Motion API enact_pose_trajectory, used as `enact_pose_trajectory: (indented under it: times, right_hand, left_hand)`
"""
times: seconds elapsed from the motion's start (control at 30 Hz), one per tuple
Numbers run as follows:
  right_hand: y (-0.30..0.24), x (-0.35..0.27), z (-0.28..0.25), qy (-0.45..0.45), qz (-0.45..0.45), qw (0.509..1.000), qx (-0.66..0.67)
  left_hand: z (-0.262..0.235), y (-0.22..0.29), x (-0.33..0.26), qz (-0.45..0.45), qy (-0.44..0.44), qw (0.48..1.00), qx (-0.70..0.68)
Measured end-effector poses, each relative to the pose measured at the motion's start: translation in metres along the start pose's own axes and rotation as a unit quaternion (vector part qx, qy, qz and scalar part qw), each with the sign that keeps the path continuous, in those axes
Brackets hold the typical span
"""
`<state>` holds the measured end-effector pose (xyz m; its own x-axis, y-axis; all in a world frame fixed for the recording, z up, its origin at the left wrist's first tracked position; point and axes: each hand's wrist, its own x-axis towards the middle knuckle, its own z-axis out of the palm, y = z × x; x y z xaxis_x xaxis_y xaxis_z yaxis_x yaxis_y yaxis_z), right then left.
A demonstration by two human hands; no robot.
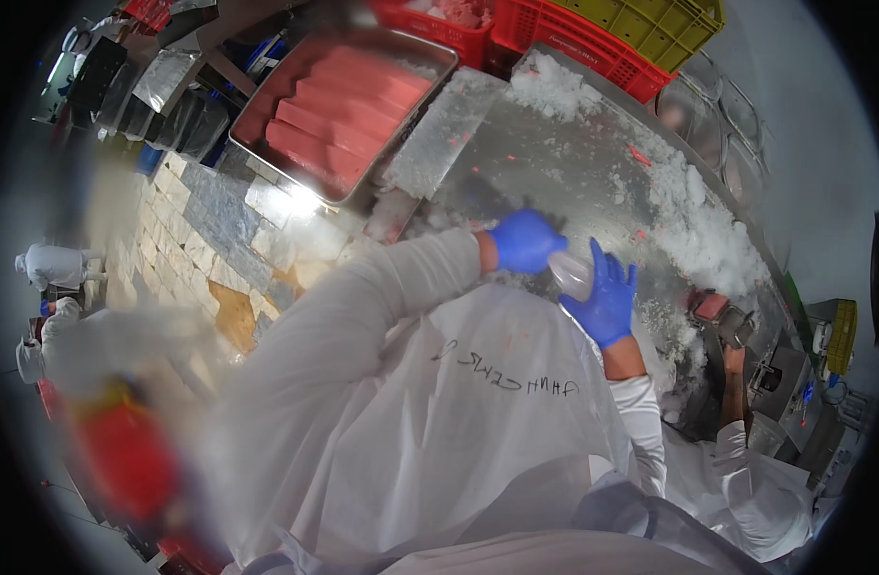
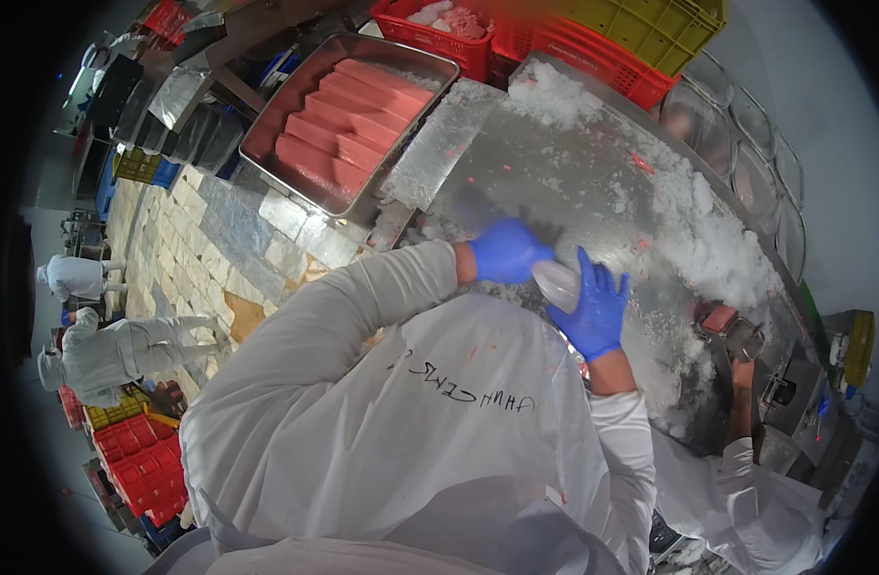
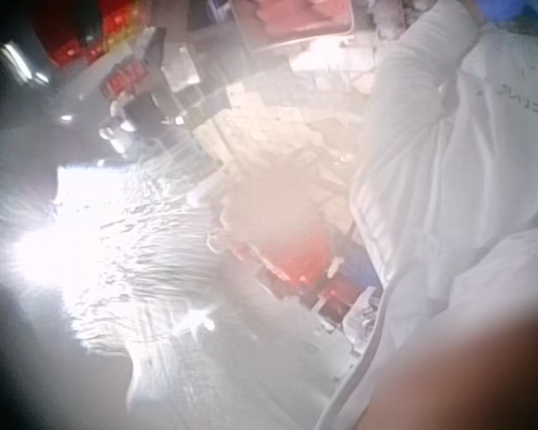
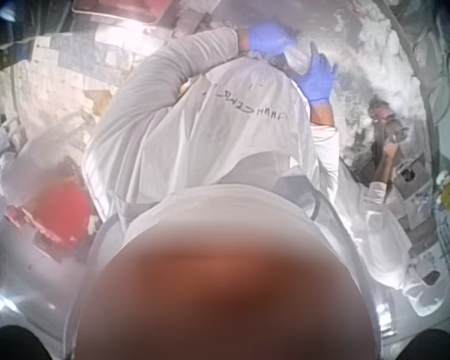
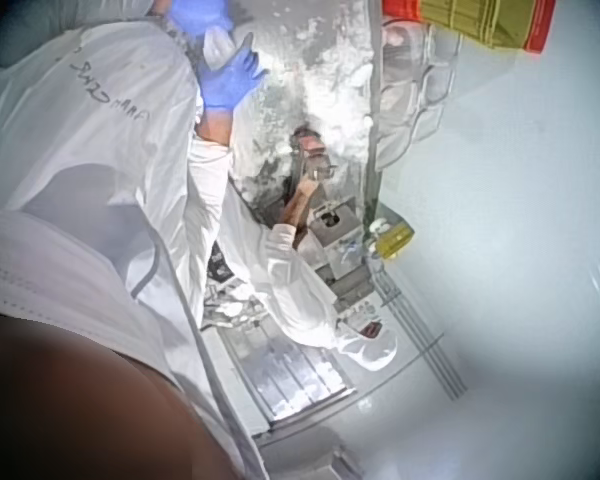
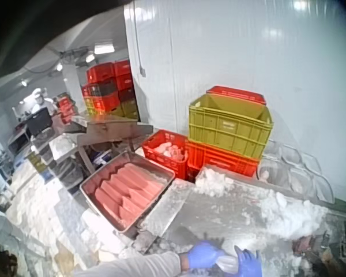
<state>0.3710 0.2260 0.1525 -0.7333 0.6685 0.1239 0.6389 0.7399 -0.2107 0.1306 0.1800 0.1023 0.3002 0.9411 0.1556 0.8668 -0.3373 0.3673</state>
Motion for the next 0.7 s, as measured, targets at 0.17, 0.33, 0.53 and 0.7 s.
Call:
enact_pose_trajectory:
  times: [0.17, 0.33, 0.53, 0.7]
  right_hand:
    - [0.038, 0.008, 0.003, -0.024, 0.016, 0.999, -0.026]
    - [0.127, -0.011, -0.001, 0.004, 0.15, 0.984, -0.097]
    - [0.134, -0.082, 0.055, -0.088, 0.068, 0.99, -0.087]
    - [0.062, -0.058, 0.009, 0.027, -0.004, 0.999, 0.041]
  left_hand:
    - [-0.025, -0.02, 0.007, 0.056, 0.134, 0.984, 0.106]
    - [-0.064, -0.025, -0.026, -0.1, -0.303, 0.889, -0.329]
    - [-0.138, 0.024, -0.04, 0.025, 0.087, 0.789, -0.608]
    - [-0.108, -0.06, -0.023, -0.115, 0.268, 0.933, -0.211]
